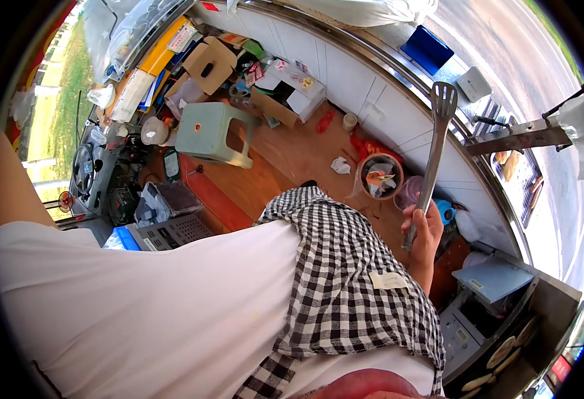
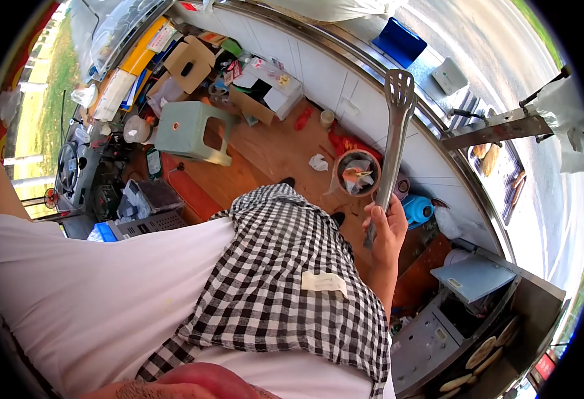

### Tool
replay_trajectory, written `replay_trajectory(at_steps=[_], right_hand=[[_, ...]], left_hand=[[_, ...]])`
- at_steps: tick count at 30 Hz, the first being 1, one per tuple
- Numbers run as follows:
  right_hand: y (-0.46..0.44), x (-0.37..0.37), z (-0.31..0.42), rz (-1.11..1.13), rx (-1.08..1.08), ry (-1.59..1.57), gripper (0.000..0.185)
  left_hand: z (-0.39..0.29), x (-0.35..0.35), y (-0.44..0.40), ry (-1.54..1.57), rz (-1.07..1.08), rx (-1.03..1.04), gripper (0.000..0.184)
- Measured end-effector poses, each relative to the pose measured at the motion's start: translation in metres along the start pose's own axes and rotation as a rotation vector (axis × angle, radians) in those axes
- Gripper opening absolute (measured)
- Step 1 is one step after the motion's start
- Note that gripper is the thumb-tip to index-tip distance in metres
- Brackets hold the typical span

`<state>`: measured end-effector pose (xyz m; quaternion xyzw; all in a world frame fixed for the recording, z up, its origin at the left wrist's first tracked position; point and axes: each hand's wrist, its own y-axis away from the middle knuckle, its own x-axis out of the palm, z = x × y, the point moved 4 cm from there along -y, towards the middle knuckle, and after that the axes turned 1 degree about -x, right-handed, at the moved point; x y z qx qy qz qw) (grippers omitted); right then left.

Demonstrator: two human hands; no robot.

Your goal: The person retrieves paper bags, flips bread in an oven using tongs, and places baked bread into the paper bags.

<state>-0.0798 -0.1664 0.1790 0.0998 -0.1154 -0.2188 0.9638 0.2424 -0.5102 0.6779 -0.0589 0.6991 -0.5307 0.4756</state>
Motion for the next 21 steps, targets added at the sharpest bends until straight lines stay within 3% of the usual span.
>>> replay_trajectory(at_steps=[7,12,17,18,19,21], right_hand=[[-0.005,0.003,0.0,0.029,0.0,0.002,0.053],[0.0,0.01,-0.003,0.088,0.024,0.034,0.053],[-0.012,0.016,0.005,0.198,0.055,0.049,0.049],[-0.014,0.017,0.006,0.217,0.058,0.06,0.048],[-0.017,0.019,0.006,0.234,0.058,0.067,0.048],[-0.018,0.018,0.004,0.254,0.076,0.085,0.048]], left_hand=[[0.011,-0.038,0.017,0.003,-0.065,-0.04,0.039],[0.018,-0.107,0.067,0.093,-0.227,-0.154,0.04],[0.061,-0.103,0.2,0.245,-0.386,-0.57,0.037],[0.132,-0.103,0.262,0.201,-0.558,-0.594,0.028],[0.107,-0.074,0.3,0.451,-0.62,-0.848,0.036],[0.11,-0.034,0.388,0.704,-0.541,-0.973,0.028]])
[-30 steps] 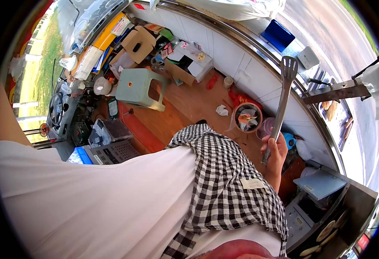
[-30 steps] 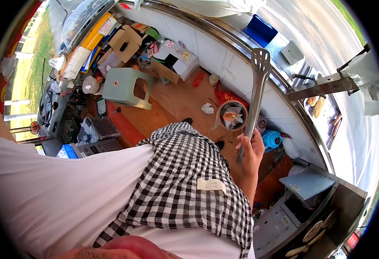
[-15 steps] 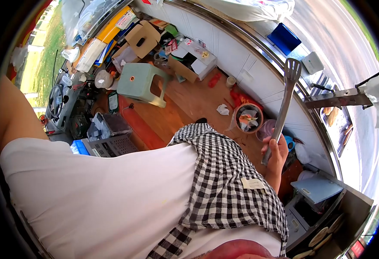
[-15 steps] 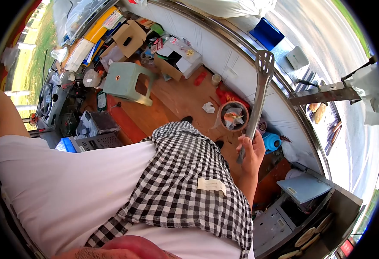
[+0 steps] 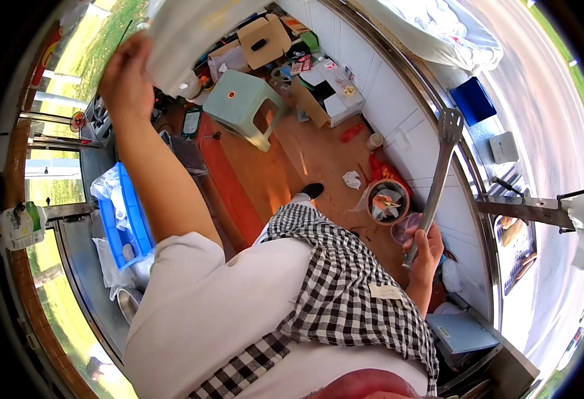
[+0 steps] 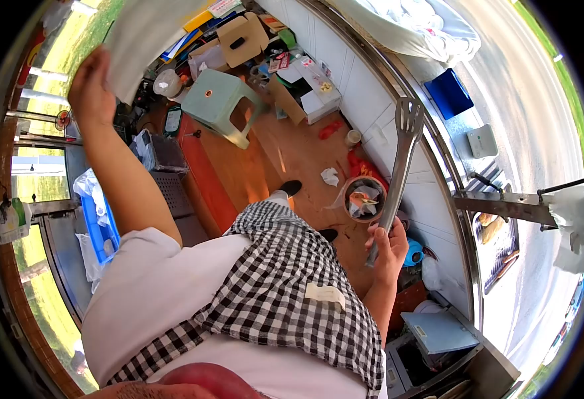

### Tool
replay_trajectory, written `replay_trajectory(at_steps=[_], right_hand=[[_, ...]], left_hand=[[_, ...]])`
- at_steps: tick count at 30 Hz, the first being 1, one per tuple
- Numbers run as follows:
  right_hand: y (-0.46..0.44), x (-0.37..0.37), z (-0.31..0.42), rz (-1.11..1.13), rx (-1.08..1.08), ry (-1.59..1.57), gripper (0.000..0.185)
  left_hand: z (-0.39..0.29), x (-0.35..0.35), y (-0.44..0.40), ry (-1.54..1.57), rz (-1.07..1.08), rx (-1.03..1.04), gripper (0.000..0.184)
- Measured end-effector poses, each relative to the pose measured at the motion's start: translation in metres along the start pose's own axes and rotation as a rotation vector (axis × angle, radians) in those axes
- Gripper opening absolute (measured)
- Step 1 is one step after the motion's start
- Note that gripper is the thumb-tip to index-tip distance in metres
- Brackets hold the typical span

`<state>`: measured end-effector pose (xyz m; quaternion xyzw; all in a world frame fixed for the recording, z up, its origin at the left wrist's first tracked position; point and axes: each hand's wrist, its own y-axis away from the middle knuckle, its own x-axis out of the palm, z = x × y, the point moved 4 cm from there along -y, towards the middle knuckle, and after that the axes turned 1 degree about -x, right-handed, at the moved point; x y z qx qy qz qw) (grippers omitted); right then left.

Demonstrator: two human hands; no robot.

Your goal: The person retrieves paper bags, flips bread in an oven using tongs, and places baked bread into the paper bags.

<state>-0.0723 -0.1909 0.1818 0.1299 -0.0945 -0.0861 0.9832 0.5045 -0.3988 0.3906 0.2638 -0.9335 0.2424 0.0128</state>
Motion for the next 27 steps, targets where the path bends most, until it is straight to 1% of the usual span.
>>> replay_trajectory(at_steps=[1,3,5,8,10,13,14,15,16,20,21,24,27], right_hand=[[0.0,-0.003,-0.003,0.006,0.012,0.007,0.048],[-0.001,-0.004,-0.005,0.019,0.038,0.021,0.048],[-0.001,-0.004,-0.009,0.017,0.065,0.034,0.048],[-0.004,0.001,-0.008,0.021,0.07,0.088,0.05],[-0.005,0.012,-0.008,-0.011,0.054,0.115,0.047],[-0.006,0.043,-0.017,-0.084,0.055,0.119,0.049],[-0.003,0.052,-0.018,-0.111,0.075,0.121,0.05],[-0.005,0.064,-0.026,-0.14,0.097,0.132,0.05],[-0.011,0.082,-0.034,-0.167,0.123,0.146,0.05],[-0.041,0.154,-0.057,-0.143,0.268,0.13,0.05],[-0.047,0.178,-0.055,-0.105,0.297,0.155,0.051],[-0.072,0.231,-0.068,0.014,0.372,0.234,0.054],[-0.094,0.26,-0.08,0.048,0.396,0.296,0.056]], left_hand=[[0.027,-0.009,0.031,0.033,-0.105,-0.122,0.025],[0.07,-0.031,0.074,-0.043,-0.151,-0.322,0.025],[0.103,-0.057,0.095,-0.154,-0.147,-0.383,0.025],[0.135,-0.081,0.101,-0.17,-0.146,-0.447,0.024],[0.161,-0.096,0.091,-0.293,-0.16,-0.426,0.023],[0.22,-0.122,0.069,-0.408,-0.169,-0.395,0.024],[0.229,-0.127,0.06,-0.46,-0.164,-0.371,0.024],[0.254,-0.136,0.051,-0.509,-0.161,-0.357,0.024],[0.281,-0.145,0.037,-0.631,-0.09,-0.303,0.025],[0.349,-0.164,-0.006,-0.999,0.003,-0.236,0.024],[0.35,-0.161,-0.017,-1.072,0.019,-0.233,0.024],[0.39,-0.174,-0.039,-1.199,0.049,-0.132,0.018],[0.434,-0.181,-0.047,-1.279,0.056,-0.025,0.015]])
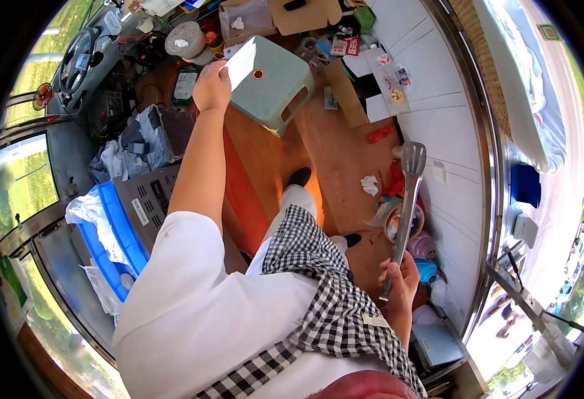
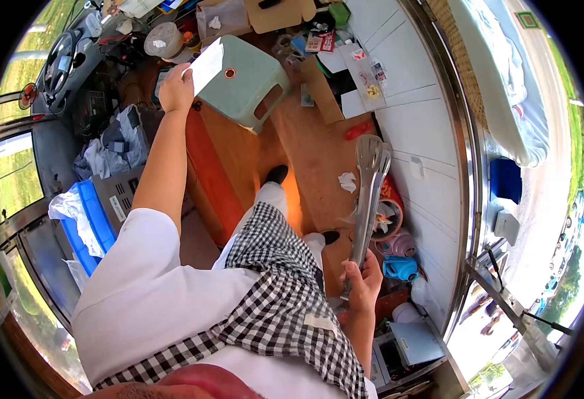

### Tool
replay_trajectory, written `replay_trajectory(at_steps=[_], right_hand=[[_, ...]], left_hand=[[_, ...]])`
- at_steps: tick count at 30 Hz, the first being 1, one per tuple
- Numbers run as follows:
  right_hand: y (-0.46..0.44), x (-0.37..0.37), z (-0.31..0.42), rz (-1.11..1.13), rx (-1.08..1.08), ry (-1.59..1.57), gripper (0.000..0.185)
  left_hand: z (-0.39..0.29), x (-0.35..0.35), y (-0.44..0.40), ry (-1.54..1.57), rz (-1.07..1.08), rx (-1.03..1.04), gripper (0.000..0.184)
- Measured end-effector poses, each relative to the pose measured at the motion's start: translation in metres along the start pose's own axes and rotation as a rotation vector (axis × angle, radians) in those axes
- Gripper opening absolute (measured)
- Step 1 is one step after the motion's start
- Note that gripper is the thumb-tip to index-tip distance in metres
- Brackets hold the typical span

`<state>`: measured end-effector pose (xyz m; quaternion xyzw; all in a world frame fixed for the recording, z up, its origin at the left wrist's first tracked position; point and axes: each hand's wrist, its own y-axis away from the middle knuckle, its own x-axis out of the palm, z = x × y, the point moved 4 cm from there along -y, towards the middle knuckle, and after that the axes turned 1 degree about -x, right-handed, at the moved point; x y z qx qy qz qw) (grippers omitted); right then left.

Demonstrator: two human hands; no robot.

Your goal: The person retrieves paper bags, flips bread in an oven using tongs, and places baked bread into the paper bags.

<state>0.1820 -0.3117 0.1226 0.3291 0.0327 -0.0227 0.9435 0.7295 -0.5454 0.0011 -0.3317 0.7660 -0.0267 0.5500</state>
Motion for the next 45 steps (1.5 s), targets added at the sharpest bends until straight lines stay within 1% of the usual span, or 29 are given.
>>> replay_trajectory(at_steps=[4,5,6,8,10,11,14,15,18,22,23,26,27,30,31,33,34,35,37,39,40,41,42,43,44,45], right_hand=[[-0.022,0.01,0.001,0.0,0.061,0.043,0.057],[-0.023,0.014,0.0,-0.015,0.091,0.031,0.054],[-0.024,0.019,-0.001,-0.032,0.117,0.02,0.052],[-0.026,0.022,-0.003,-0.046,0.17,0.018,0.049],[-0.031,0.03,-0.008,-0.041,0.206,0.033,0.048],[-0.036,0.029,-0.012,-0.044,0.227,0.052,0.049],[-0.045,0.034,-0.015,-0.042,0.263,0.057,0.05],[-0.047,0.035,-0.016,-0.036,0.279,0.077,0.05],[-0.058,0.033,-0.026,-0.04,0.315,0.062,0.05],[-0.074,0.039,-0.023,-0.019,0.332,0.068,0.051],[-0.078,0.037,-0.028,-0.015,0.323,0.07,0.051],[-0.087,0.036,-0.03,-0.008,0.325,0.079,0.053],[-0.09,0.036,-0.03,-0.007,0.331,0.082,0.054],[-0.096,0.031,-0.036,-0.024,0.356,0.073,0.057],[-0.098,0.028,-0.038,-0.022,0.355,0.077,0.057],[-0.101,0.02,-0.046,-0.018,0.356,0.08,0.058],[-0.102,0.017,-0.049,-0.004,0.355,0.082,0.058],[-0.102,0.015,-0.053,0.008,0.353,0.082,0.059],[-0.106,0.011,-0.06,0.025,0.357,0.084,0.059],[-0.105,0.013,-0.059,0.002,0.374,0.069,0.058],[-0.105,0.015,-0.061,-0.012,0.381,0.062,0.058],[-0.105,0.015,-0.065,-0.022,0.375,0.051,0.056],[-0.104,0.015,-0.069,-0.035,0.385,0.031,0.056],[-0.102,0.0,-0.067,-0.037,0.4,0.008,0.056],[-0.101,0.003,-0.071,-0.045,0.409,-0.008,0.055],[-0.101,0.002,-0.077,-0.05,0.412,-0.01,0.056]], left_hand=[[0.006,0.047,0.001,-0.015,-0.083,0.154,0.013],[0.019,0.068,0.007,-0.059,-0.033,0.179,0.014],[0.03,0.088,0.018,-0.036,0.01,0.201,0.016],[0.03,0.121,0.045,-0.027,0.401,0.033,0.029],[0.038,0.15,0.081,-0.002,0.661,-0.077,0.049],[0.039,0.162,0.096,0.021,0.765,-0.111,0.063],[0.052,0.177,0.116,0.131,0.638,-0.226,0.061],[0.063,0.178,0.113,0.124,0.571,-0.225,0.059],[0.1,0.189,0.111,0.005,0.504,-0.345,0.056],[0.127,0.194,0.099,-0.057,0.486,-0.402,0.059],[0.137,0.198,0.099,-0.032,0.446,-0.504,0.067],[0.155,0.209,0.094,-0.037,0.254,-0.766,0.076],[0.159,0.212,0.092,-0.074,0.14,-0.867,0.079],[0.175,0.227,0.094,0.552,0.34,-1.376,0.075],[0.159,0.221,0.092,0.685,0.331,-1.472,0.062],[0.177,0.234,0.112,0.806,0.315,-1.527,0.054],[0.175,0.236,0.114,0.867,0.309,-1.55,0.051],[0.172,0.237,0.117,0.92,0.312,-1.585,0.048],[0.141,0.23,0.122,1.032,0.334,-1.655,0.044],[0.162,0.253,0.137,1.199,0.403,-1.586,0.047],[0.158,0.261,0.136,1.285,0.439,-1.552,0.049],[0.161,0.263,0.14,1.143,0.507,-1.602,0.052],[0.157,0.265,0.14,1.205,0.508,-1.594,0.053],[0.142,0.261,0.142,1.258,0.497,-1.586,0.054],[0.145,0.265,0.141,1.321,0.491,-1.58,0.055],[0.145,0.264,0.143,1.273,0.469,-1.597,0.061]])
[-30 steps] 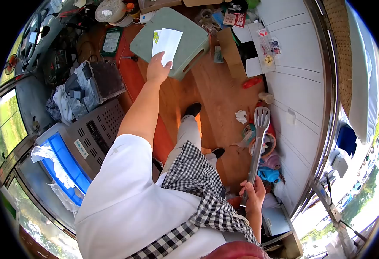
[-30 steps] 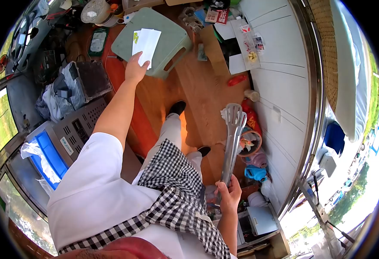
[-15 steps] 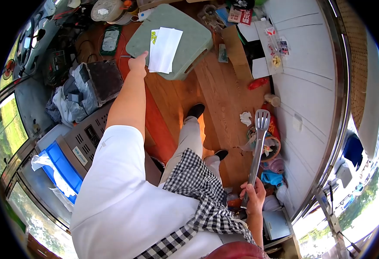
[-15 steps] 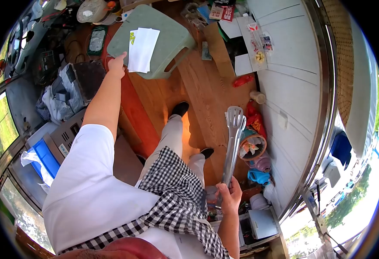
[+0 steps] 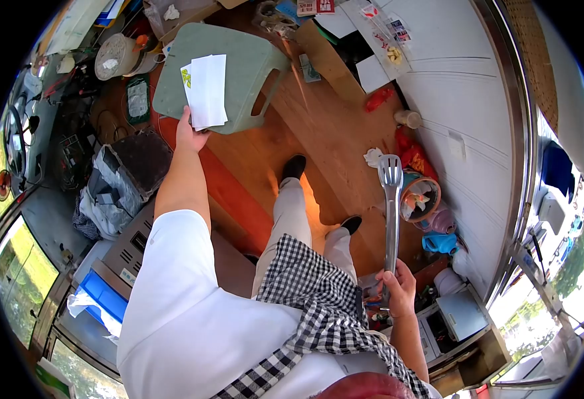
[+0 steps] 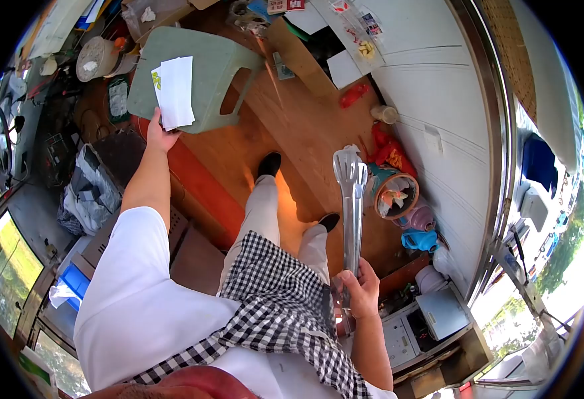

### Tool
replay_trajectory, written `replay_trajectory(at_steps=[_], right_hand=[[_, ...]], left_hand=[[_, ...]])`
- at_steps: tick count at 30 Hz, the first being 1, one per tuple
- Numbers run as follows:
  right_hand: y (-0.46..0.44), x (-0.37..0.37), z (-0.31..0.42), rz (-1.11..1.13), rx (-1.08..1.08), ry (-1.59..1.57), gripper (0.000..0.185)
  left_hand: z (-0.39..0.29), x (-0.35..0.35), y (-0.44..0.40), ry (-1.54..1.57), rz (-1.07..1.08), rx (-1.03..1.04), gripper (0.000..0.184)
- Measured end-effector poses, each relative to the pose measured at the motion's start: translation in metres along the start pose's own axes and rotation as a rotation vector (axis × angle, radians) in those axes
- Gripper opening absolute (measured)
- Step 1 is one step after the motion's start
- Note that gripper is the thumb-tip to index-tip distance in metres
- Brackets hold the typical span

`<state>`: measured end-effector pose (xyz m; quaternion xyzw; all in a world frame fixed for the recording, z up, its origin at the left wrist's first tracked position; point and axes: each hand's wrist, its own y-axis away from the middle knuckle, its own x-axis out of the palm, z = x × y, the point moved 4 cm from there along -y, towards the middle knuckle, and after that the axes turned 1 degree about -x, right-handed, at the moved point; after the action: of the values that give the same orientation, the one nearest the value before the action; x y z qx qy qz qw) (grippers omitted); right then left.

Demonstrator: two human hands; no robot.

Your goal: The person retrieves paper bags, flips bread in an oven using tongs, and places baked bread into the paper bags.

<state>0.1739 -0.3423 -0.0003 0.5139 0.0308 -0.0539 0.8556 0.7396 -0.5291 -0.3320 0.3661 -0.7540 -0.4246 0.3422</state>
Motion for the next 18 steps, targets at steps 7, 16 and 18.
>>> replay_trajectory(at_steps=[7,16,18], right_hand=[[-0.008,-0.01,-0.024,-0.017,0.058,-0.027,0.056],[-0.004,-0.007,-0.051,0.0,0.001,-0.116,0.053],[-0.002,-0.003,-0.066,-0.01,-0.009,-0.133,0.055]], left_hand=[[0.047,-0.006,0.013,-0.009,0.03,0.005,0.072],[0.101,-0.047,0.043,0.037,0.068,0.032,0.067],[0.104,-0.064,0.041,0.017,0.067,0.013,0.063]])
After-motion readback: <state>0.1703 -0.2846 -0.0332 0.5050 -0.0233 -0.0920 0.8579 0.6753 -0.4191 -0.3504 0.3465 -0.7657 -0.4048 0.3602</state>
